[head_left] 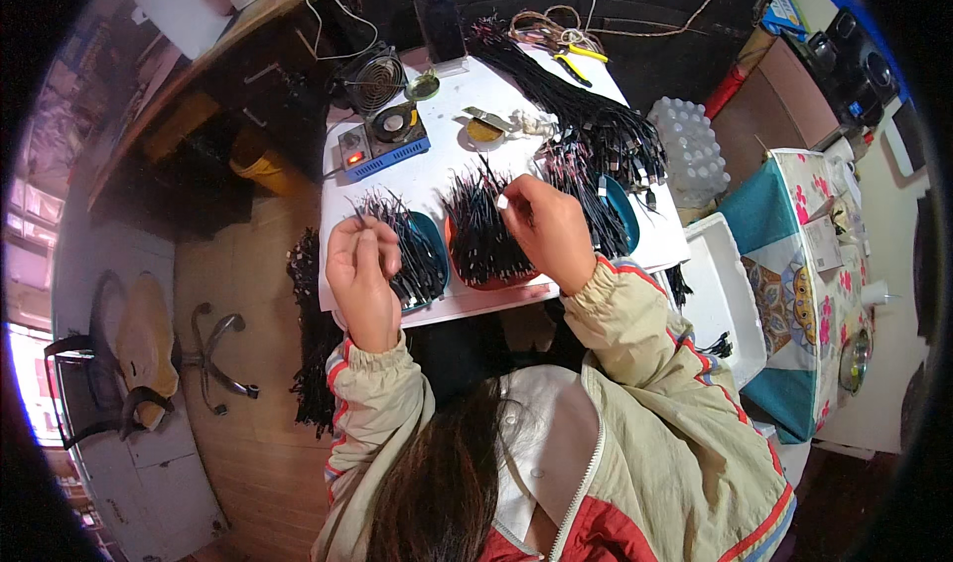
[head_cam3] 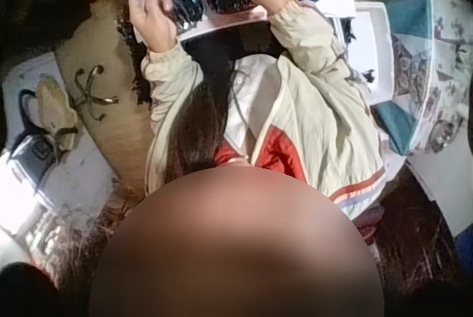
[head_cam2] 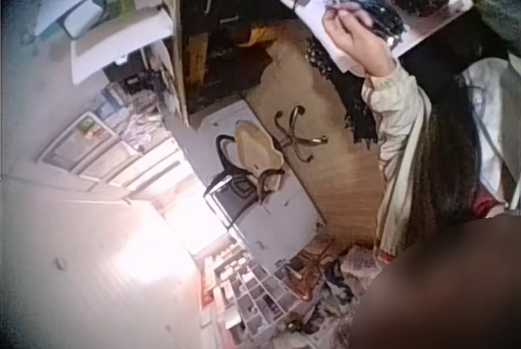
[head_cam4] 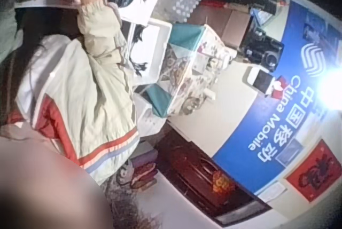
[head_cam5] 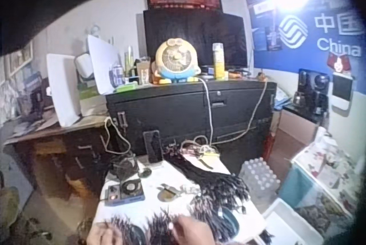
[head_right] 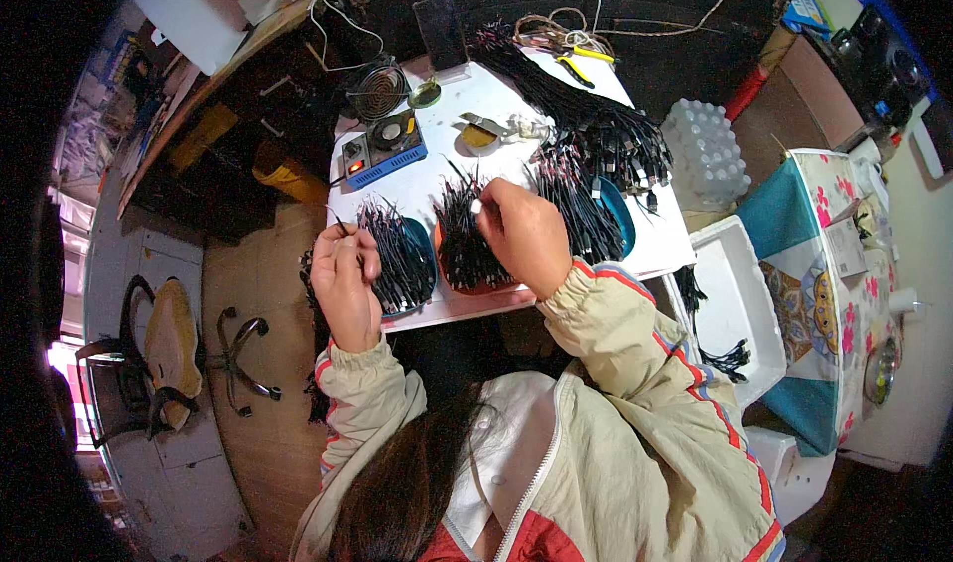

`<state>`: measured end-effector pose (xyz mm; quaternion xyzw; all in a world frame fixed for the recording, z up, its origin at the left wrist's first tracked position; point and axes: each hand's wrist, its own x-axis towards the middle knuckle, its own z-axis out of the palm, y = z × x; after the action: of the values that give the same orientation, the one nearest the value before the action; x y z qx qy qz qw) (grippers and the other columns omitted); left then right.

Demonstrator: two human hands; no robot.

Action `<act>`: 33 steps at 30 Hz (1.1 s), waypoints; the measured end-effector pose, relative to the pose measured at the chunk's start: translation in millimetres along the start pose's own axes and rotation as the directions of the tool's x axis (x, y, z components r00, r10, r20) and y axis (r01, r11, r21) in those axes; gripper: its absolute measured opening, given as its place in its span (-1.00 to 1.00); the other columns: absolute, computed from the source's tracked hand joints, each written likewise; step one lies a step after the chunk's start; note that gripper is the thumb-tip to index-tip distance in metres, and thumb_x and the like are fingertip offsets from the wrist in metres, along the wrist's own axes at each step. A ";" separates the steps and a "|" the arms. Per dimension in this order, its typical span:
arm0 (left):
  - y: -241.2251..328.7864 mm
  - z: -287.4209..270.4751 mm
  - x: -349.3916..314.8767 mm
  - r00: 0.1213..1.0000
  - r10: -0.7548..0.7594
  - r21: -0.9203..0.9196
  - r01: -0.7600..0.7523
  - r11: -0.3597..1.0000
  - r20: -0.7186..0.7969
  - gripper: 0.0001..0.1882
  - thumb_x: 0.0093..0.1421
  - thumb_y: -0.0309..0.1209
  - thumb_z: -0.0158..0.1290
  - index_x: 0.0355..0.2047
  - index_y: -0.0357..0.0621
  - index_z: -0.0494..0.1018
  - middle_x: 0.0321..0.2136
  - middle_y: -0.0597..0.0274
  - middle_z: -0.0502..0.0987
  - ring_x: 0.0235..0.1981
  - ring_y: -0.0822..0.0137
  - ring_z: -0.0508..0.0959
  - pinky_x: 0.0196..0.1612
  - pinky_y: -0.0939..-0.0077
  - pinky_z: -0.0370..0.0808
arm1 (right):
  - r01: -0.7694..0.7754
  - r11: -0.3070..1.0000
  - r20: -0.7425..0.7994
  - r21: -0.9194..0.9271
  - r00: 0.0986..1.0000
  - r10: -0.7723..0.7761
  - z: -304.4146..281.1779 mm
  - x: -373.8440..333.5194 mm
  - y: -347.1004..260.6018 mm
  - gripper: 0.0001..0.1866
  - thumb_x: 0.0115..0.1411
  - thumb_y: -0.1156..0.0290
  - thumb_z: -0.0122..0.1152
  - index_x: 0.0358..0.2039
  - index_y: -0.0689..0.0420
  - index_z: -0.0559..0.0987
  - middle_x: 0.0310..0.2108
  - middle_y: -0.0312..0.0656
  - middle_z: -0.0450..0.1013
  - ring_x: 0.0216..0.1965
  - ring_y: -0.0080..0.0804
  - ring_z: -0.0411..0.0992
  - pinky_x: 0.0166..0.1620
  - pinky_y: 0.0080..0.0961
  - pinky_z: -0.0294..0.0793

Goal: The person repeatedly picks up small black electronic components from bowls on a table, attaches a small white piece to each, and places the finished items into a white tray. The process is continuous and repetitive.

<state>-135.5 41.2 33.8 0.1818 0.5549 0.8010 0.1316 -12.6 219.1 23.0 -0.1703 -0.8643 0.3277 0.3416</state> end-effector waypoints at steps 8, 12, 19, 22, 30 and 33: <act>8.6 38.0 -44.0 0.991 -0.101 -0.010 0.102 0.995 0.089 -0.85 0.37 -0.40 -0.09 -0.21 -0.26 0.37 -0.53 0.21 0.51 -0.56 0.52 0.43 -0.45 0.69 0.38 | -0.282 0.857 0.315 0.432 0.937 0.150 -20.6 -40.6 -55.6 -0.86 0.16 0.44 0.19 -0.39 0.25 0.46 -0.59 -0.17 0.43 -0.58 -0.50 0.42 -0.50 -0.54 0.37; 5.1 52.7 -54.9 0.993 -0.086 -0.146 0.097 0.985 0.078 -0.86 0.34 -0.48 -0.07 -0.22 -0.34 0.38 -0.29 0.00 0.56 -0.25 0.23 0.61 -0.11 0.41 0.57 | -0.213 0.895 0.301 0.392 0.949 0.095 -18.3 -48.2 -56.8 -0.86 0.10 0.47 0.18 -0.37 0.25 0.44 -0.53 -0.05 0.44 -0.53 -0.17 0.47 -0.45 -0.37 0.42; 5.7 58.7 -60.7 0.974 -0.157 -0.187 0.187 0.964 0.165 -0.85 0.34 -0.49 -0.07 -0.22 -0.37 0.40 -0.19 -0.13 0.56 -0.17 0.12 0.62 -0.08 0.38 0.57 | -0.082 0.952 0.200 0.294 0.980 0.022 -11.4 -61.7 -47.4 -0.82 0.04 0.47 0.22 -0.40 0.22 0.41 -0.50 -0.04 0.42 -0.47 -0.05 0.46 -0.43 -0.27 0.41; 3.1 59.7 -61.9 0.965 -0.178 -0.192 0.215 0.958 0.194 -0.86 0.33 -0.49 -0.05 -0.22 -0.35 0.41 -0.19 -0.13 0.57 -0.18 0.15 0.62 -0.09 0.42 0.57 | -0.025 0.974 0.131 0.225 0.991 -0.005 -6.2 -67.1 -40.9 -0.81 0.02 0.45 0.24 -0.43 0.19 0.40 -0.51 -0.06 0.39 -0.48 -0.03 0.43 -0.44 -0.21 0.39; -6.8 59.0 -66.0 0.942 -0.205 -0.213 0.265 0.941 0.264 -0.87 0.32 -0.53 -0.04 -0.17 -0.33 0.39 -0.19 -0.14 0.58 -0.21 0.23 0.62 -0.15 0.50 0.57 | -0.107 0.963 0.302 0.248 0.953 0.028 -31.6 -57.8 -37.2 -0.86 0.06 0.44 0.26 -0.37 0.19 0.52 -0.47 -0.05 0.49 -0.44 -0.06 0.49 -0.40 -0.30 0.46; -6.0 58.2 -67.5 0.954 -0.164 -0.177 0.212 0.961 0.253 -0.88 0.31 -0.54 -0.04 -0.19 -0.36 0.41 -0.25 -0.05 0.60 -0.25 0.28 0.62 -0.13 0.48 0.57 | -0.266 0.893 0.310 0.362 0.938 0.153 -56.7 -43.3 -35.8 -0.89 0.08 0.49 0.27 -0.40 0.22 0.52 -0.57 -0.19 0.45 -0.54 -0.44 0.48 -0.45 -0.57 0.43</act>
<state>-49.3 64.4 36.8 0.2076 0.4660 0.8096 0.2902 55.4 196.2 58.0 -0.1432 -0.7944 0.5522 0.2088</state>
